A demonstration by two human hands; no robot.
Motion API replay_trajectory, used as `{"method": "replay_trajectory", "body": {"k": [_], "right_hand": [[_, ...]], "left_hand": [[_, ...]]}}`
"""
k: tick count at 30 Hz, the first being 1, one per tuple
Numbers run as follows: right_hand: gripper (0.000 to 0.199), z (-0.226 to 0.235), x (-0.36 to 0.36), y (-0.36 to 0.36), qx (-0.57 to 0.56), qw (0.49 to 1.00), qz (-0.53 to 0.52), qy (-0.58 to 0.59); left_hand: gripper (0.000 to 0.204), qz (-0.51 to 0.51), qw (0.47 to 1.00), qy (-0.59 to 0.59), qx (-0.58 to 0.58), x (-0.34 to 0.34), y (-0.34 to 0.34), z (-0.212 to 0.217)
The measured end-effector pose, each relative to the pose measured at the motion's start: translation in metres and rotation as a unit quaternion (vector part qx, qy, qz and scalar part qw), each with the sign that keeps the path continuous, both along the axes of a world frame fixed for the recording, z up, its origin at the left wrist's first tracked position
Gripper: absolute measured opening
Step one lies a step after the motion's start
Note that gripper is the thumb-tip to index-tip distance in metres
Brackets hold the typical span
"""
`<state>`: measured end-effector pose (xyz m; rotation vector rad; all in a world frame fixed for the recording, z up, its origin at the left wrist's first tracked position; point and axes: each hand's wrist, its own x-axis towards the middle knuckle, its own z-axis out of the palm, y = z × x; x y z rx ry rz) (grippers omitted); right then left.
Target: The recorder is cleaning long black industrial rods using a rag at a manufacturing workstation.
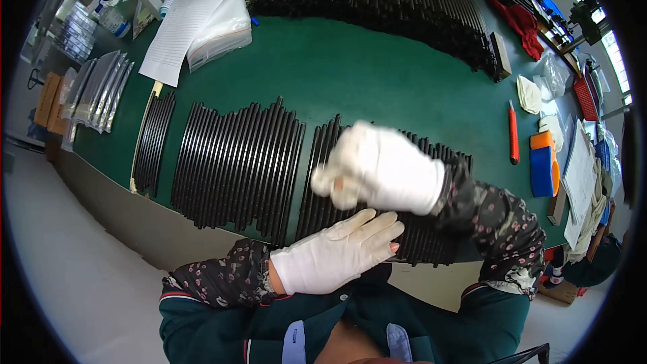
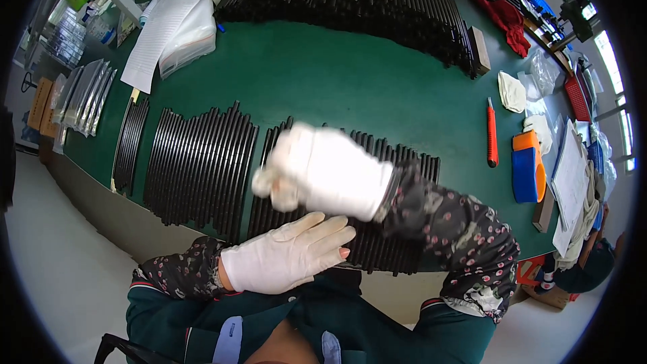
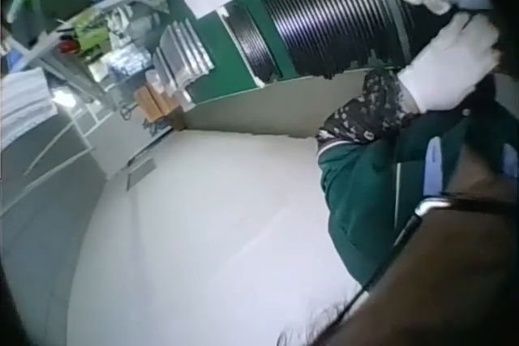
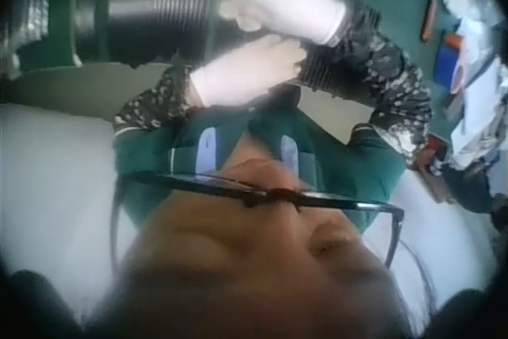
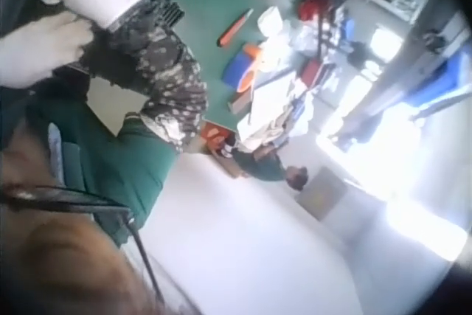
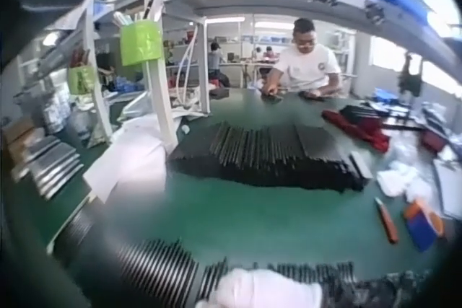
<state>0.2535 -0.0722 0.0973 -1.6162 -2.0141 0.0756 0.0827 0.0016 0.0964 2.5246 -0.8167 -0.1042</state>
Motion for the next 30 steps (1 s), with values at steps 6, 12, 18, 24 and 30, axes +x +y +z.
{"method": "replay_trajectory", "body": {"k": [6, 12, 18, 24, 30], "right_hand": [[0.014, 0.004, 0.056, 0.018, -0.038, 0.981, -0.174, 0.075], [0.019, 0.0, -0.018, 0.013, -0.028, 0.997, 0.069, 0.002], [0.016, 0.008, 0.031, 0.024, -0.062, 0.889, -0.154, 0.427], [0.029, 0.005, 0.071, 0.037, -0.001, 0.941, -0.292, 0.17], [0.034, -0.006, 0.066, 0.052, -0.091, 0.918, -0.355, 0.151]], "left_hand": [[0.058, 0.001, 0.999, -0.031, -0.017, 0.007, -0.003, 0.0], [0.059, -0.007, 1.0, 0.013, -0.012, 0.012, -0.002, 0.004], [0.066, -0.011, 1.0, -0.027, -0.003, 0.003, 0.001, 0.0], [0.062, -0.062, 0.991, -0.119, 0.0, -0.005, -0.001, -0.001], [0.066, 0.055, 0.994, -0.092, -0.004, -0.034, 0.032, 0.001]]}}
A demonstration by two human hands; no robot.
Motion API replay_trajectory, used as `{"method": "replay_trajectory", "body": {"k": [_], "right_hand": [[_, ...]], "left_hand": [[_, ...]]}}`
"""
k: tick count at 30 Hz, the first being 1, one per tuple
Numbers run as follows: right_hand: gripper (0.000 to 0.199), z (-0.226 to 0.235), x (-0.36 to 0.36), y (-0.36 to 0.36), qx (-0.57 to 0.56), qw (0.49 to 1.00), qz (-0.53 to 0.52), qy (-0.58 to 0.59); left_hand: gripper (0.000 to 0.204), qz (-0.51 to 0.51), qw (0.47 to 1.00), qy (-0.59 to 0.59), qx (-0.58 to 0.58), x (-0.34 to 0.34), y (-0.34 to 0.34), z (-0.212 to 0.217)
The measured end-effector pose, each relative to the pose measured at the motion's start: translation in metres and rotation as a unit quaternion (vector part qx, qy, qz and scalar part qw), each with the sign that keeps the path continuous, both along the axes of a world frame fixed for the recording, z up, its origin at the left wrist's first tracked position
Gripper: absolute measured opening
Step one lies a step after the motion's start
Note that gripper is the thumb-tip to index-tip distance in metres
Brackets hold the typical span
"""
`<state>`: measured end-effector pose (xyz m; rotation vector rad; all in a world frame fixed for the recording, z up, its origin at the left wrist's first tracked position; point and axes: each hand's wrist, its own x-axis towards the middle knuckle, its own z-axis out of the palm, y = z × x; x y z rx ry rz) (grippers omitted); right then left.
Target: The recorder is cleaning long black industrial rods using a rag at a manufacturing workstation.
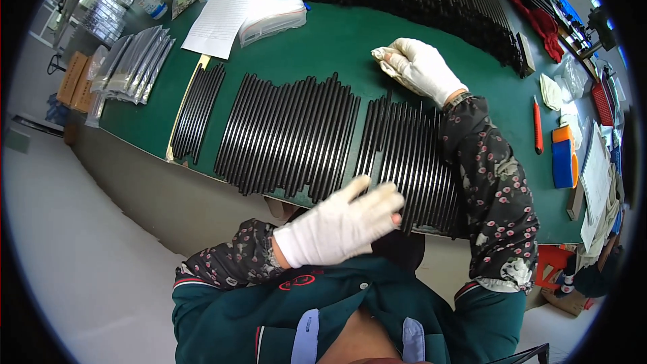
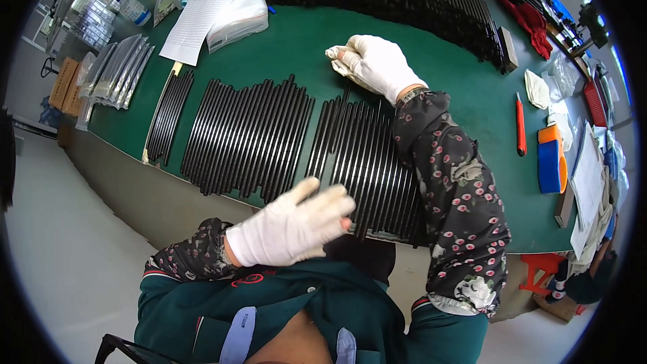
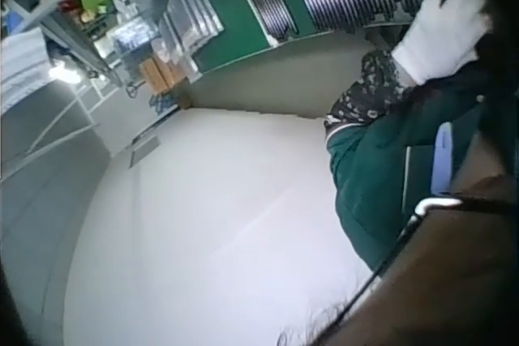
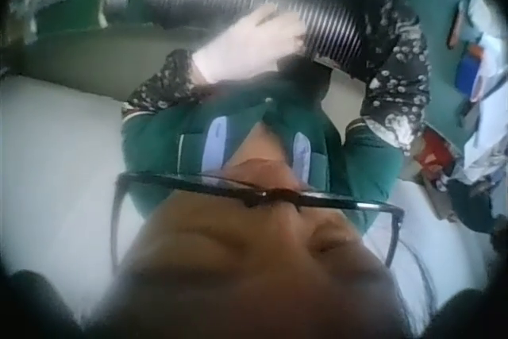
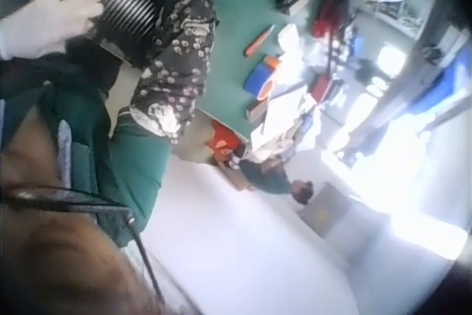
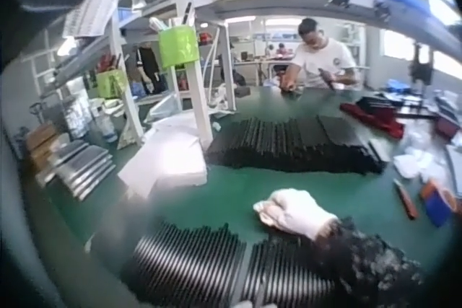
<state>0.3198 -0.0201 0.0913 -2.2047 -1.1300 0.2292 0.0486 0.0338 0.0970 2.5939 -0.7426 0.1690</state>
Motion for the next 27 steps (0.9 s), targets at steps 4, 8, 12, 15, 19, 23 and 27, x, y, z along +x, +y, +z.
{"method": "replay_trajectory", "body": {"k": [4, 8, 12, 15, 19, 23, 27], "right_hand": [[0.031, 0.01, -0.03, -0.01, 0.021, 0.992, 0.118, -0.027], [0.027, 0.022, -0.049, -0.021, 0.053, 0.991, 0.122, -0.006], [0.018, 0.032, -0.082, -0.026, 0.105, 0.976, 0.176, -0.075], [0.023, 0.012, -0.127, -0.034, 0.086, 0.894, 0.356, -0.258], [0.022, 0.013, -0.061, -0.003, 0.137, 0.946, 0.198, -0.215], [0.019, 0.018, -0.106, -0.014, 0.084, 0.922, 0.276, -0.257], [0.019, 0.015, -0.095, -0.018, 0.012, 0.926, 0.181, -0.33]], "left_hand": [[0.063, 0.08, 0.997, -0.013, 0.013, -0.008, 0.004, -0.012], [0.059, 0.084, 0.995, -0.044, 0.012, -0.009, 0.004, -0.015], [0.058, 0.033, 0.998, -0.058, -0.013, -0.006, 0.004, -0.019], [0.045, 0.046, 0.994, -0.093, -0.025, -0.008, -0.002, -0.032], [0.032, 0.059, 0.987, -0.151, -0.021, -0.006, -0.003, -0.029], [0.033, 0.075, 0.989, -0.12, -0.036, -0.008, -0.003, -0.038], [0.044, 0.058, 0.989, -0.133, -0.01, -0.004, -0.007, -0.032]]}}
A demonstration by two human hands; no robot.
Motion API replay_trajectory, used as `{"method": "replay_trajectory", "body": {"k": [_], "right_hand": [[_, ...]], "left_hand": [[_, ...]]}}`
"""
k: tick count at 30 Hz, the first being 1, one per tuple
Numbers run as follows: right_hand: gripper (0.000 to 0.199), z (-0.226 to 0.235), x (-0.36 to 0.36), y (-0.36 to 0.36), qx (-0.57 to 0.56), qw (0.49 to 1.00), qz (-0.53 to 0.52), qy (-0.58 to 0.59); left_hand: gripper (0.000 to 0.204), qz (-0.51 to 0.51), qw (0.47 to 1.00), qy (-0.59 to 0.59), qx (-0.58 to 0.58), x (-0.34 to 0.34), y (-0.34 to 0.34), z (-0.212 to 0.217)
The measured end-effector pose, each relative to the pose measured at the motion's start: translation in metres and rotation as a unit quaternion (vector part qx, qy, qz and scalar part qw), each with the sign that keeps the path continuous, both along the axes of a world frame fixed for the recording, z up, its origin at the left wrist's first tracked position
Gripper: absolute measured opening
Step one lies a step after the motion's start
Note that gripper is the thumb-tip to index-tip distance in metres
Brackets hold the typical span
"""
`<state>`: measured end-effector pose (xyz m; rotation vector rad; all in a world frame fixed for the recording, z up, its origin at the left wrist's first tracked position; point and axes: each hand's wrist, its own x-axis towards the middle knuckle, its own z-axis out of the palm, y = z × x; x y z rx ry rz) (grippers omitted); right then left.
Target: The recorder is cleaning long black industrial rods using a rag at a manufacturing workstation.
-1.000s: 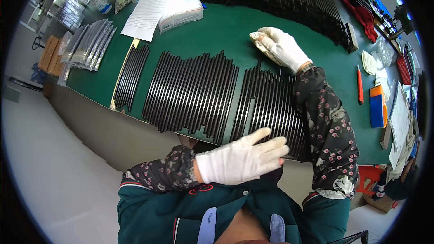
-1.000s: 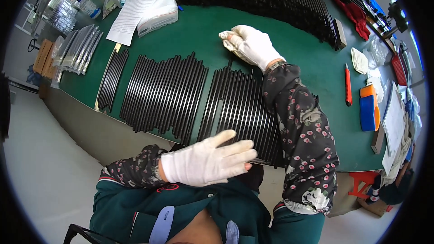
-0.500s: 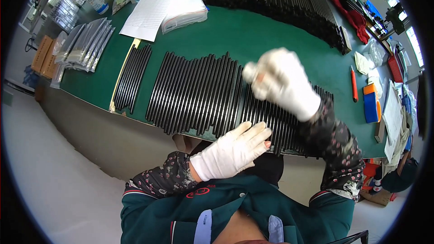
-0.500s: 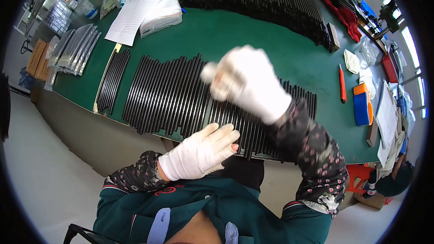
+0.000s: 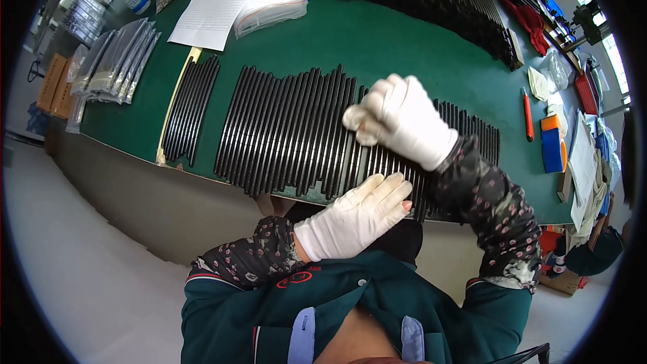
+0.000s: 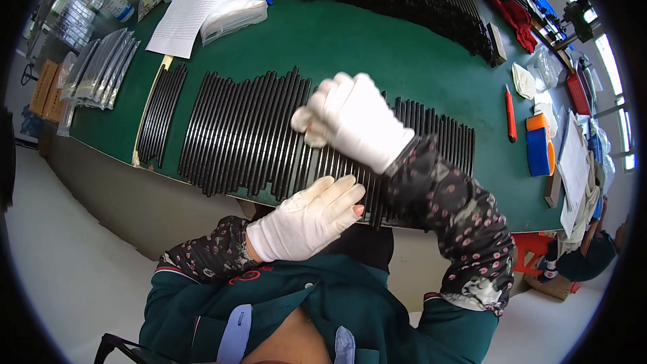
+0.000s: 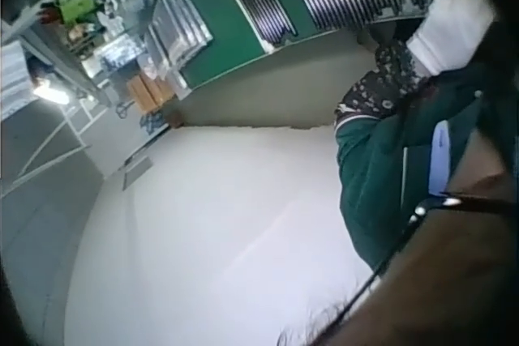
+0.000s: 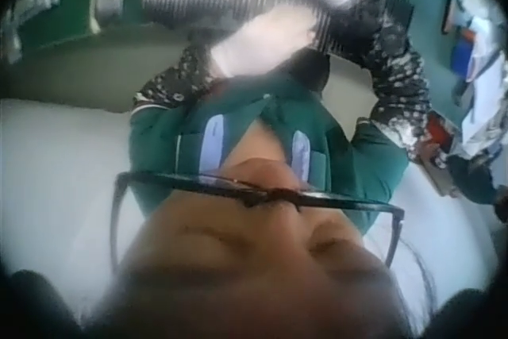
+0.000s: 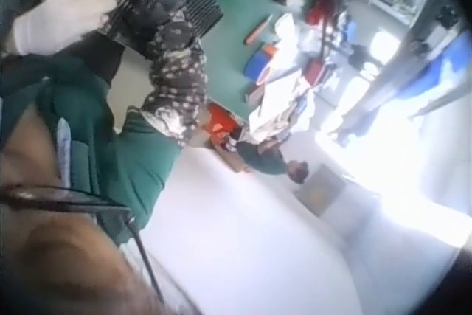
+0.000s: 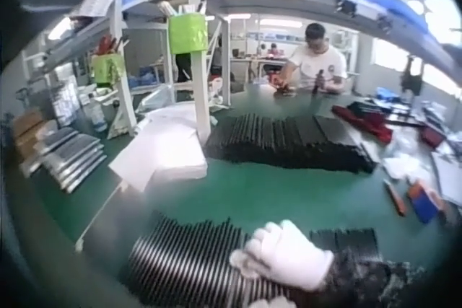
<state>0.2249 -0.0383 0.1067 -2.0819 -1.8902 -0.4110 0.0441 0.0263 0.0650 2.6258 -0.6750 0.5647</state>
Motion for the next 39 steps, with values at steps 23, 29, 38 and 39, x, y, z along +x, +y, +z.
{"method": "replay_trajectory", "body": {"k": [23, 29, 38, 39], "right_hand": [[0.039, 0.001, -0.02, -0.095, 0.004, 0.982, -0.185, 0.041], [0.041, 0.022, -0.055, -0.063, 0.084, 0.984, -0.12, 0.1], [0.022, 0.027, -0.097, -0.04, 0.033, 0.978, 0.118, 0.168], [0.022, 0.026, -0.088, -0.033, 0.114, 0.978, 0.071, 0.161]], "left_hand": [[0.057, 0.029, 0.97, 0.089, 0.222, 0.07, 0.122, 0.02], [0.054, 0.023, 0.977, 0.08, 0.198, 0.085, 0.104, 0.017], [0.055, 0.03, 0.977, 0.061, 0.204, 0.085, 0.104, 0.016], [0.055, 0.026, 0.976, 0.064, 0.206, 0.086, 0.102, 0.015]]}}
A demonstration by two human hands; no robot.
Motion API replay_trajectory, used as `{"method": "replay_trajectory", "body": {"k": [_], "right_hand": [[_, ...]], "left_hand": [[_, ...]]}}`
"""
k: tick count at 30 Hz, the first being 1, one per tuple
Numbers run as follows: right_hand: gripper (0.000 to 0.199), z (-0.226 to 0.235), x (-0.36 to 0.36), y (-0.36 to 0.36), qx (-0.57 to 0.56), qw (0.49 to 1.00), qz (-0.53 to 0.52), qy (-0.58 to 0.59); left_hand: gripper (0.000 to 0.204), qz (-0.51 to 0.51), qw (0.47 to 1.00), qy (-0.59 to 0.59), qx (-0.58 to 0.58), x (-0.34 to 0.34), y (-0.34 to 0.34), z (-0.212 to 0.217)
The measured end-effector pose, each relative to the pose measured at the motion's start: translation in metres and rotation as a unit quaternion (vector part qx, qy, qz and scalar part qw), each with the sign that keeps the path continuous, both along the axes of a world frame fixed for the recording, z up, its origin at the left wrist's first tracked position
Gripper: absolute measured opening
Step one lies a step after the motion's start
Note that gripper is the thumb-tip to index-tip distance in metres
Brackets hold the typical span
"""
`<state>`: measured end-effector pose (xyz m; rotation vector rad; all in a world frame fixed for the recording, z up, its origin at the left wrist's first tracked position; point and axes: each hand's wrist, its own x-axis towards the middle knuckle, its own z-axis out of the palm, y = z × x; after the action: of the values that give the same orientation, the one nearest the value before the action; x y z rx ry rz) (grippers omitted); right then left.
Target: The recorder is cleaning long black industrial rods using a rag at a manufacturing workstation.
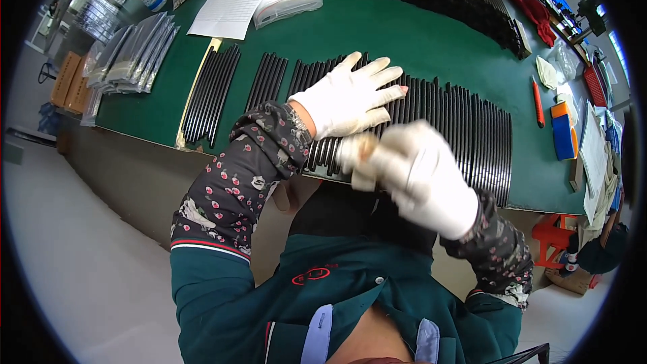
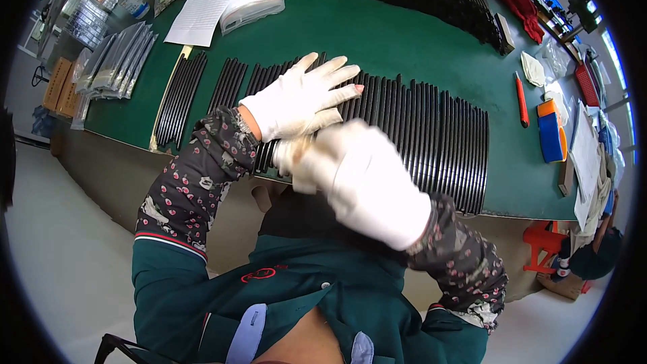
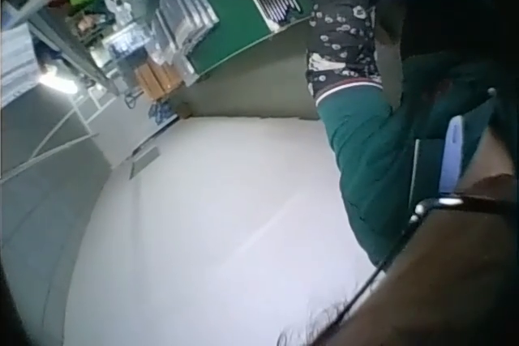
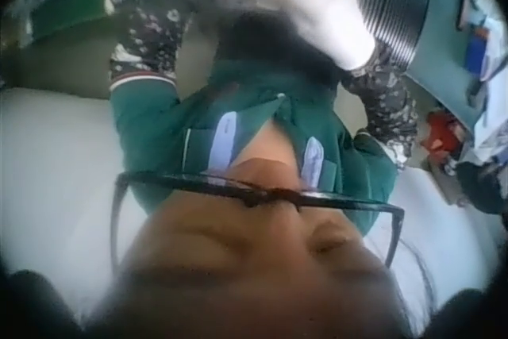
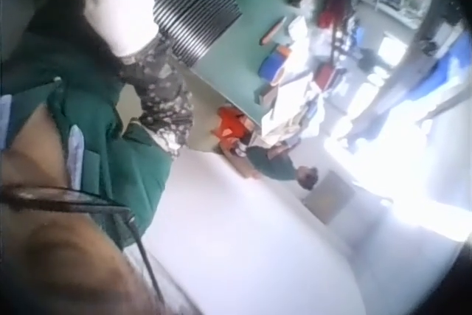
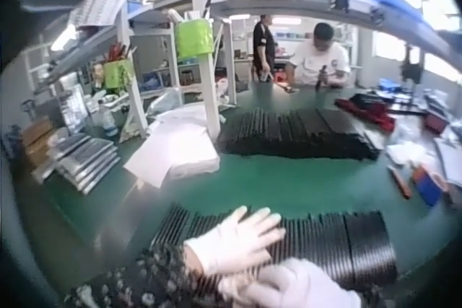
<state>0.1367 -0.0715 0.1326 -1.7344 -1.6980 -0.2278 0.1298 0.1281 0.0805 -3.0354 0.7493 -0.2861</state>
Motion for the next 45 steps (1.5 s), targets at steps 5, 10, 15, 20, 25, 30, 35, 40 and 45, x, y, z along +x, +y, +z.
{"method": "replay_trajectory", "body": {"k": [5, 10, 15, 20, 25, 30, 35, 40, 45], "right_hand": [[0.024, -0.02, -0.025, -0.003, -0.162, 0.984, 0.072, -0.013], [0.022, -0.015, -0.01, 0.016, -0.069, 0.997, -0.023, -0.038], [0.025, -0.01, -0.051, 0.003, -0.272, 0.946, 0.172, -0.042], [0.023, -0.01, -0.026, 0.029, -0.097, 0.986, -0.093, -0.096], [0.017, -0.014, -0.08, 0.01, -0.201, 0.954, 0.17, -0.144], [0.025, 0.001, -0.036, 0.02, -0.066, 0.997, 0.01, -0.028], [0.032, -0.016, -0.009, 0.057, -0.065, 0.986, -0.155, 0.007], [0.026, -0.013, -0.073, 0.043, -0.178, 0.973, 0.14, -0.041], [0.025, -0.04, -0.037, 0.082, -0.101, 0.989, -0.109, -0.002]], "left_hand": [[0.055, 0.015, 1.0, 0.01, 0.014, 0.003, -0.003, 0.002], [0.053, 0.016, 1.0, 0.012, 0.008, 0.0, -0.002, 0.0], [0.053, 0.014, 1.0, 0.025, -0.009, 0.004, -0.003, 0.001], [0.053, 0.019, 1.0, 0.02, -0.003, 0.0, -0.003, 0.003], [0.057, 0.008, 0.999, 0.045, -0.021, 0.002, 0.0, 0.006], [0.066, 0.052, 0.998, -0.037, -0.01, -0.02, 0.054, 0.04], [0.063, 0.067, 0.996, 0.029, 0.056, -0.047, 0.072, 0.008], [0.056, 0.067, 0.997, 0.024, 0.005, -0.052, 0.07, 0.007], [0.057, 0.063, 0.998, 0.022, 0.006, -0.05, 0.066, 0.003]]}}
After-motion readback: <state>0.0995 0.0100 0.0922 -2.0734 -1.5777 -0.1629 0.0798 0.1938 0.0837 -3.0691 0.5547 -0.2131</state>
